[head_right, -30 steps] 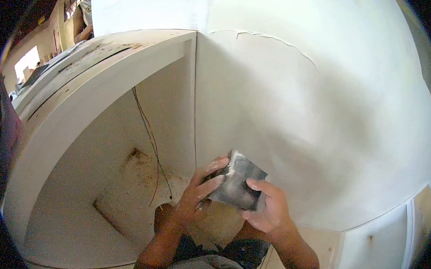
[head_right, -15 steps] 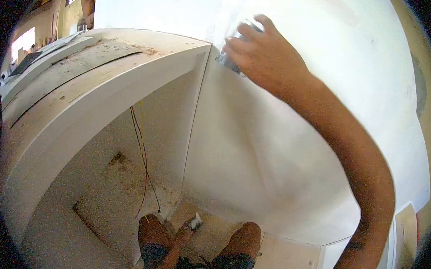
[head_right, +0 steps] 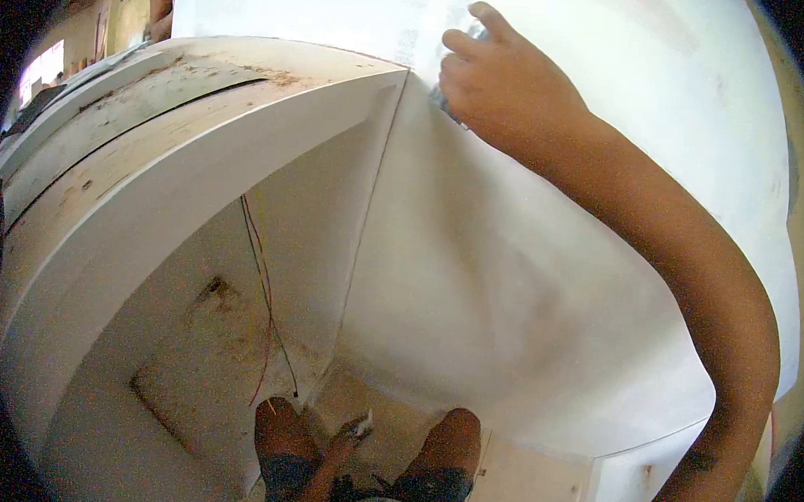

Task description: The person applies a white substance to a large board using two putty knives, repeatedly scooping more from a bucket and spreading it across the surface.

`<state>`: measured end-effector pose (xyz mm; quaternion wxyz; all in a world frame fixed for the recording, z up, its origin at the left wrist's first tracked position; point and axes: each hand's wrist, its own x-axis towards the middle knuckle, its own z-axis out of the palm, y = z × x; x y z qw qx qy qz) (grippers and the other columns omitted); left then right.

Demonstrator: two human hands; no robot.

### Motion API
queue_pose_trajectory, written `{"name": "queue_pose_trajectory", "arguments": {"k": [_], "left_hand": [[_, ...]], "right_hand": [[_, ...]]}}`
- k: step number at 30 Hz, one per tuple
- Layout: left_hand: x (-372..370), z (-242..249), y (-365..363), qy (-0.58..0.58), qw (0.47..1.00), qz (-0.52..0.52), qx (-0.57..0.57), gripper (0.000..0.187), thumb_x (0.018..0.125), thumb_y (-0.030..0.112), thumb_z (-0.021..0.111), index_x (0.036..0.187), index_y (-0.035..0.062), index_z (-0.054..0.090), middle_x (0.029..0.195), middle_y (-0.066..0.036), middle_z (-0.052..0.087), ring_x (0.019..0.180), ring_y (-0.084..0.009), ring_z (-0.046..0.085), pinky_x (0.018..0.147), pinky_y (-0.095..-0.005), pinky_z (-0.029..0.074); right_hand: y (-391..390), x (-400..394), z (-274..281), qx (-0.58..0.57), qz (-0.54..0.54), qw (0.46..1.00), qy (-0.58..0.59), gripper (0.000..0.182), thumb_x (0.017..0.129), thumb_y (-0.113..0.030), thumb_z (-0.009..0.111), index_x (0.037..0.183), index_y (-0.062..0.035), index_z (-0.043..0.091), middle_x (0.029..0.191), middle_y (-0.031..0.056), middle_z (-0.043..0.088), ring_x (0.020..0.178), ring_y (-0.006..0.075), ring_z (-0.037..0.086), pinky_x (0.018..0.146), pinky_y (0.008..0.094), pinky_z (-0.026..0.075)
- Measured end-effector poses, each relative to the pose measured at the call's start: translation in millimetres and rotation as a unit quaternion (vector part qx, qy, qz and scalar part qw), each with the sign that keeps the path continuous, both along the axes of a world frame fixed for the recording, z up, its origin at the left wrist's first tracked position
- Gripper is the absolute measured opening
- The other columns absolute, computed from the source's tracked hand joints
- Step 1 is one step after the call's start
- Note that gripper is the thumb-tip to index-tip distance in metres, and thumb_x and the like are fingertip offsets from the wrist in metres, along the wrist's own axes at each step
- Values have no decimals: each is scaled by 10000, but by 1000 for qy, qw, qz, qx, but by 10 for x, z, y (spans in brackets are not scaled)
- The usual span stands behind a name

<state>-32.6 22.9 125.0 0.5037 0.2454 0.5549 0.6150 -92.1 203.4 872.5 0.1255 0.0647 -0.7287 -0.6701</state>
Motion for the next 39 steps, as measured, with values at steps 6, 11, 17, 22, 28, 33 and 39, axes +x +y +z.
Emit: {"name": "queue_pose_trajectory", "arguments": {"k": [6,11,17,22,28,33,39], "left_hand": [[-52,160,35,-112,994,13,0,619,797,-34,501,1394,130,505,1413,-111,466,1277,-267,484,1018,-348,431],[-54,602,-2,115,992,9,-53,560,823,-13,474,1368,105,518,1397,-123,472,1271,-272,488,991,-341,452],[-51,304,-12,-55,996,3,-76,577,802,-3,486,1373,74,502,1378,-130,479,1232,-294,507,968,-359,473],[120,-470,-9,-147,985,60,-70,606,779,-47,455,1383,13,461,1268,-124,569,1117,-275,577,882,-320,504],[41,-542,-165,-126,988,38,-84,464,827,62,547,1288,8,559,995,-93,661,851,-213,631,719,-321,509],[-40,-674,-485,-152,972,68,-167,306,871,178,614,1137,26,614,912,-70,652,778,-193,622,660,-325,488],[-134,-17,-511,-230,971,60,-3,304,950,239,564,1176,37,553,1045,-75,632,922,-231,631,783,-367,520]], "right_hand": [[57,-208,18,33,84,996,-8,95,843,-165,658,816,-85,702,851,13,670,1051,160,577,1094,429,350],[82,-199,36,28,63,997,-17,105,842,-198,672,834,-99,708,846,9,665,1048,155,575,1070,422,367],[172,184,39,17,48,998,32,122,836,-210,666,893,-107,697,925,-1,651,1045,154,556,1031,393,393],[244,612,-21,-10,0,998,67,144,834,-188,661,939,-90,673,1045,-2,629,1067,169,547,970,371,427],[319,1236,-100,10,-58,989,136,225,831,-157,654,1038,-67,655,1115,21,618,1085,191,544,911,361,443],[460,1739,-295,-7,-108,972,210,314,855,-119,658,1158,-48,624,1176,48,615,1101,197,547,885,380,462],[514,2118,-658,-56,-158,941,295,463,806,-106,711,1249,-48,591,1233,58,604,1083,201,540,862,381,461]]}}
